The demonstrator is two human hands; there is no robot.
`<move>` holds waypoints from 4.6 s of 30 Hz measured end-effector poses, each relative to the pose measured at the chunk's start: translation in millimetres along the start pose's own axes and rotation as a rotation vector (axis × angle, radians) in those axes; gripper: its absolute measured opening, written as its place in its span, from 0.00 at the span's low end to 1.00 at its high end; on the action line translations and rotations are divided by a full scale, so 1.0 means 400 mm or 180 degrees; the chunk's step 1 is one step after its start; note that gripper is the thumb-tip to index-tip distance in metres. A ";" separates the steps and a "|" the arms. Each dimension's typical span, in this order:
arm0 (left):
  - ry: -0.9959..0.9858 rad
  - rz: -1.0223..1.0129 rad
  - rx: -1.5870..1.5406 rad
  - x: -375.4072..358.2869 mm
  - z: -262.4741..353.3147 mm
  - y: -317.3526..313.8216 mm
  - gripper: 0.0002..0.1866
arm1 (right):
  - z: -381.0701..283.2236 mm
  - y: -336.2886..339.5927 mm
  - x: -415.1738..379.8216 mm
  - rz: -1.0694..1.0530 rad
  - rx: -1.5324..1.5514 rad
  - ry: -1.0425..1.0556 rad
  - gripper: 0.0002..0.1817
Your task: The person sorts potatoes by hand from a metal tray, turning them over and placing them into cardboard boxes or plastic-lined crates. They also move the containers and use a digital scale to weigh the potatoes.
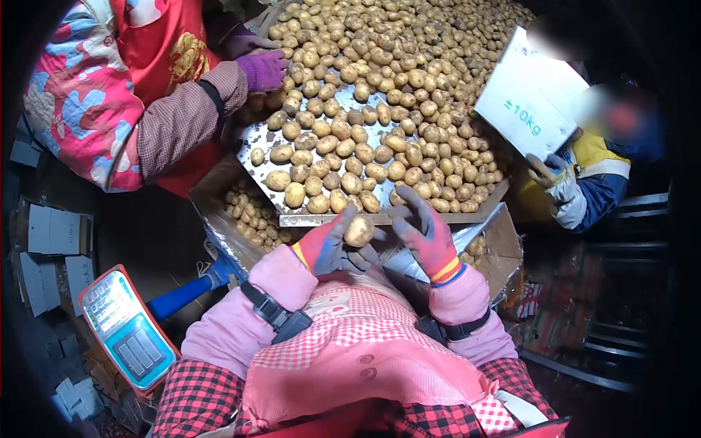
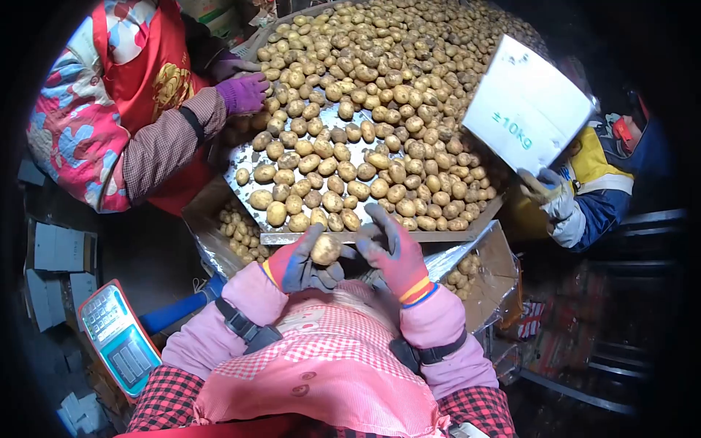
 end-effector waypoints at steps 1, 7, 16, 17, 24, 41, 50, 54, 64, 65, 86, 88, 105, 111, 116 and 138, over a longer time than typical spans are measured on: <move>-0.0022 0.0237 0.0056 -0.012 0.004 -0.013 0.41 | 0.023 0.001 0.014 0.0075 -0.0540 0.0620 0.39; 0.0111 0.0487 0.0682 -0.025 -0.029 -0.017 0.45 | 0.040 -0.127 0.000 -0.0719 -0.2858 0.1050 0.46; 0.0732 0.0232 0.0940 -0.051 -0.077 0.024 0.47 | 0.088 -0.107 -0.013 -0.1112 -0.2560 0.0739 0.33; 0.0787 0.0143 0.0758 -0.046 -0.080 0.034 0.46 | 0.099 -0.099 -0.003 -0.0997 -0.2702 0.0854 0.29; 0.0442 0.0245 0.0220 -0.049 -0.049 0.064 0.41 | 0.147 -0.071 0.115 -0.0701 -0.3398 0.1910 0.18; 0.0101 0.1073 -0.0601 -0.081 -0.030 0.165 0.34 | 0.200 0.416 0.359 0.1360 0.0503 -0.0245 0.38; 0.0476 0.1204 -0.0309 0.022 0.009 0.139 0.35 | 0.418 0.414 0.254 0.1168 0.0233 -0.0490 0.23; 0.0716 0.1109 -0.0433 0.057 0.000 0.171 0.35 | 0.409 0.400 0.241 0.1050 0.0031 -0.0507 0.23; 0.0913 0.1212 -0.0497 0.072 -0.013 0.227 0.37 | 0.203 0.359 0.354 0.1344 -0.2727 0.0744 0.31; 0.0900 0.1180 -0.0546 0.072 -0.016 0.231 0.37 | 0.170 0.345 0.368 0.1324 -0.2727 0.0731 0.31; -0.0162 0.1299 0.0736 0.206 0.072 0.133 0.25 | 0.208 0.359 0.088 0.1146 -0.1802 0.0667 0.40; -0.1444 0.1699 0.3598 0.245 0.103 0.035 0.22 | 0.218 0.403 0.014 0.1669 -0.1651 0.0323 0.41; -0.2435 -0.0478 0.6500 0.301 0.015 -0.101 0.30 | 0.413 0.470 -0.228 0.2656 -0.0703 -0.0333 0.39; -0.2448 -0.0327 0.7152 0.366 -0.019 0.030 0.42 | 0.373 0.471 -0.223 0.2792 -0.1092 0.0577 0.40; -0.2084 -0.0253 0.7187 0.367 -0.014 -0.002 0.43 | 0.366 0.499 -0.252 0.2649 -0.1324 -0.0203 0.43; -0.1871 -0.0774 0.6413 0.267 0.041 -0.021 0.29 | 0.765 0.870 -0.455 0.3867 -0.1026 -0.0652 0.34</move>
Point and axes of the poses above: each hand's wrist, its own x-axis towards the middle knuckle, its own y-axis out of the back of the hand, z = x × y, the point moved 3 cm from there along x, towards the middle knuckle, and after that the axes turned 5 degrees about z, right-handed, at the moved point
